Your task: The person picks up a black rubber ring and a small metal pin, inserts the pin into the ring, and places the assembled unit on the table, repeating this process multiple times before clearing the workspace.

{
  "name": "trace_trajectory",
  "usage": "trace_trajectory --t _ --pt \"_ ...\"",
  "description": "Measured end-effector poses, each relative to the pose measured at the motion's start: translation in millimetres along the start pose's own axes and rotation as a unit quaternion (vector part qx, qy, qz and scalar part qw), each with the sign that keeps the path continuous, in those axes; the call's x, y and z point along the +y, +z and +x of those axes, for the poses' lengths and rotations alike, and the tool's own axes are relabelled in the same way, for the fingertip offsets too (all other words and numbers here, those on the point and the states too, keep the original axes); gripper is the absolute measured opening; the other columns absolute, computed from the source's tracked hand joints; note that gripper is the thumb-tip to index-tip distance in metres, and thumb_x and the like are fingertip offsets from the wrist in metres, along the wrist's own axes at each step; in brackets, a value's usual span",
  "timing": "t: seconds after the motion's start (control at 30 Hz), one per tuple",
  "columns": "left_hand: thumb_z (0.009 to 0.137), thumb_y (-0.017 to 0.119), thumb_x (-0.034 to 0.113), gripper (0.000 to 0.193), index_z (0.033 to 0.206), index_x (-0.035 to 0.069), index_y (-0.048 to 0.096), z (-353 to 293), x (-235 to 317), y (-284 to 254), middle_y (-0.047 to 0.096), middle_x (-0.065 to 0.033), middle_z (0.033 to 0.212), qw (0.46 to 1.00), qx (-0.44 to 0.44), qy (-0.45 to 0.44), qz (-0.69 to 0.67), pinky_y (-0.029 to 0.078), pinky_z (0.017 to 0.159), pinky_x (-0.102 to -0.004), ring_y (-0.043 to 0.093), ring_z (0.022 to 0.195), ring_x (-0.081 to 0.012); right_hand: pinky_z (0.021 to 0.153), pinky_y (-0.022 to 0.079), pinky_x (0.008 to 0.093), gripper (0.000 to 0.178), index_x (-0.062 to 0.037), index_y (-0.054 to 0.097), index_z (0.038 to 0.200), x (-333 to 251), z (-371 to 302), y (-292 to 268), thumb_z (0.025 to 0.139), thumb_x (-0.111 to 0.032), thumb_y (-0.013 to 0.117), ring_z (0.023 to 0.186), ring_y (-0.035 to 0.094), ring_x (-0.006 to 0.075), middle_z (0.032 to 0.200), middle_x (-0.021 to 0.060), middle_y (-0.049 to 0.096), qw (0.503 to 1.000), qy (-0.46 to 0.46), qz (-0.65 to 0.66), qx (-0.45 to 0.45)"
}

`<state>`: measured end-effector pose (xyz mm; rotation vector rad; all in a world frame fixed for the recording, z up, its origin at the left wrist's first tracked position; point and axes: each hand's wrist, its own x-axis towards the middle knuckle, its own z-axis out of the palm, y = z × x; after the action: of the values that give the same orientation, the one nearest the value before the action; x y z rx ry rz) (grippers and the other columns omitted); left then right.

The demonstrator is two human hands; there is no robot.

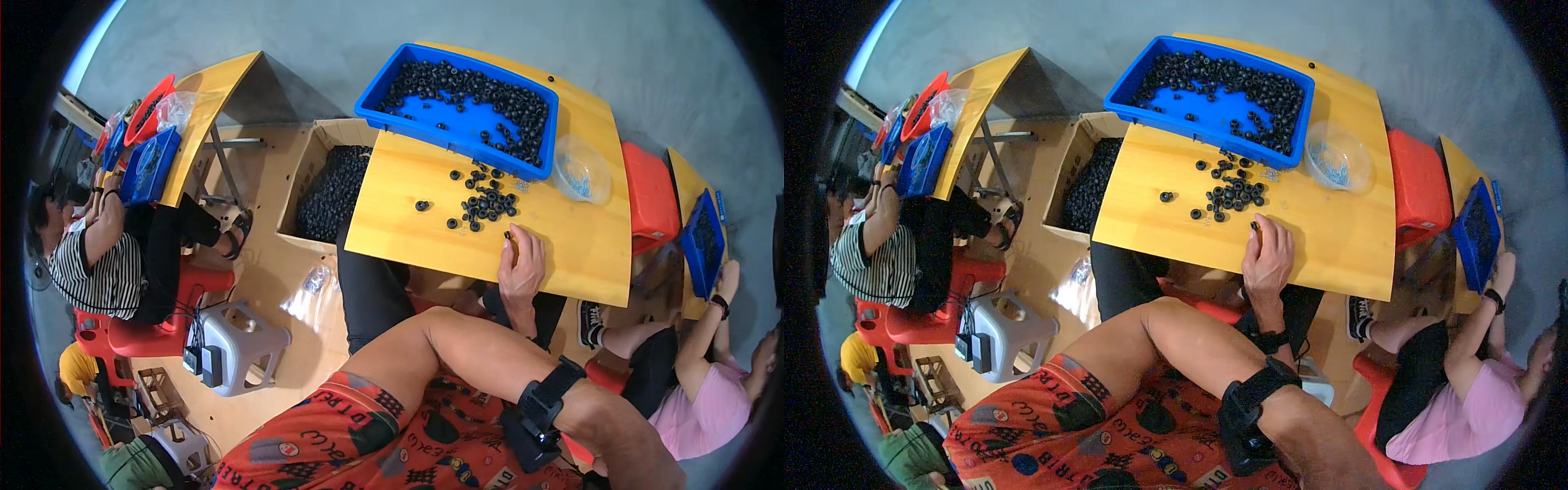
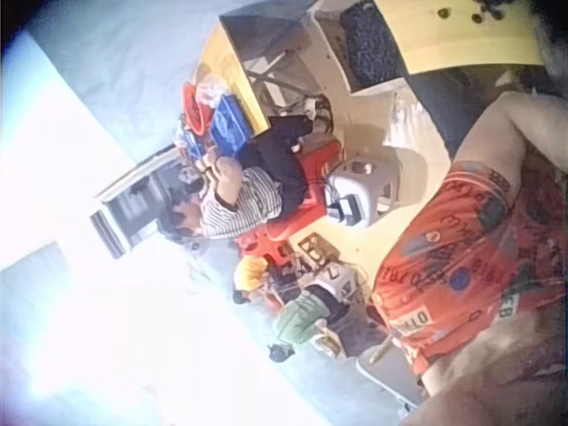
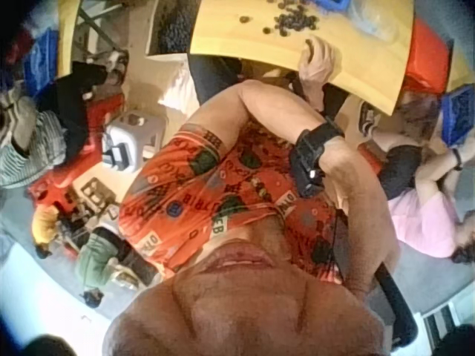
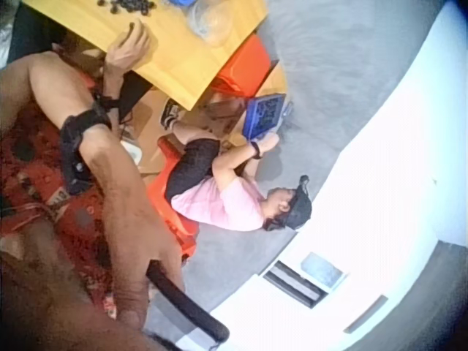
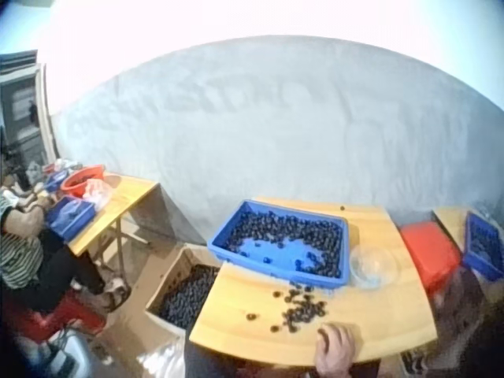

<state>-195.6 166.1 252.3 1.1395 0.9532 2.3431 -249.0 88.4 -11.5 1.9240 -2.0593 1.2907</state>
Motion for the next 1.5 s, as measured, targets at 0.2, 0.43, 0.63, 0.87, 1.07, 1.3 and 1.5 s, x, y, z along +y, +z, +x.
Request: trace_trajectory --t 0.2,0.43,0.63,0.87,1.07,1.3,1.5 --pt "0.086 0.074 0.036 0.046 0.116 0.003 0.065 16.5 -7.6 -17.6 0.069 -0.0119 0.090 1.000 0.001 0.006 -0.007 0.050 0.061 -0.0289 0.067 0.079 -0.0186 0.090 0.046 0.0459 0.029 -0.0020 0.063 0.116 -0.7 -1.1 -1.6 0.088 -0.005 0.063 0.101 0.059 0.0364 0.108 0.0166 0.064 1.000 0.003 0.008 -0.003" --pt "0.086 0.074 0.037 0.048 0.118 0.002 0.064 -1.2 6.4 -15.5 0.069 -0.0126 0.091 0.999 -0.024 0.019 -0.021 0.050 0.062 -0.0290 0.067 0.080 -0.0189 0.092 0.046 0.0474 0.037 -0.0012 0.060 0.122 0.4 -1.9 1.3 0.087 -0.008 0.067 0.104 0.058 0.0391 0.112 0.0195 0.062 0.999 0.035 0.031 -0.017" --pt "0.087 0.073 0.038 0.049 0.119 0.002 0.063 -6.4 10.9 -17.4 0.069 -0.0132 0.093 0.999 -0.039 0.023 -0.022 0.050 0.062 -0.0291 0.067 0.081 -0.0192 0.092 0.046 0.0465 0.041 -0.0008 0.059 0.123 3.6 -1.8 0.0 0.085 -0.010 0.070 0.104 0.058 0.0377 0.112 0.0192 0.062 0.996 0.053 0.063 -0.017" --pt "0.087 0.072 0.039 0.051 0.121 0.002 0.061 -10.4 15.9 -15.7 0.069 -0.0139 0.095 0.999 -0.040 0.029 -0.011 0.051 0.062 -0.0293 0.067 0.082 -0.0195 0.091 0.046 0.0457 0.041 -0.0014 0.060 0.123 1.3 -1.5 -1.0 0.084 -0.010 0.070 0.103 0.059 0.0365 0.111 0.0182 0.062 0.997 0.050 0.054 -0.020" --pt "0.088 0.071 0.040 0.053 0.123 0.002 0.060 1.2 12.1 -21.1 0.068 -0.0146 0.096 0.999 -0.043 0.030 -0.001 0.051 0.063 -0.0294 0.067 0.082 -0.0198 0.092 0.046 0.0455 0.040 -0.0021 0.061 0.122 3.5 -2.5 1.2 0.085 -0.012 0.070 0.104 0.059 0.0363 0.111 0.0177 0.062 0.998 0.044 0.037 -0.024" --pt "0.088 0.071 0.041 0.055 0.125 0.002 0.059 -3.7 16.0 -16.0 0.068 -0.0153 0.098 0.998 -0.055 0.030 0.006 0.051 0.063 -0.0296 0.067 0.083 -0.0201 0.088 0.048 0.0415 0.040 0.0001 0.061 0.122 5.3 -1.8 2.3 0.084 -0.008 0.070 0.096 0.059 0.0303 0.108 0.0156 0.065 0.998 0.039 0.040 -0.004" --pt "0.089 0.070 0.042 0.057 0.127 0.001 0.058 -5.4 20.5 -13.8 0.068 -0.0159 0.099 0.998 -0.059 0.031 0.016 0.051 0.064 -0.0297 0.067 0.084 -0.0204 0.092 0.045 0.0470 0.041 -0.0017 0.060 0.122 6.1 0.4 0.4 0.084 -0.010 0.070 0.104 0.057 0.0380 0.110 0.0185 0.062 0.997 0.038 0.051 -0.031"
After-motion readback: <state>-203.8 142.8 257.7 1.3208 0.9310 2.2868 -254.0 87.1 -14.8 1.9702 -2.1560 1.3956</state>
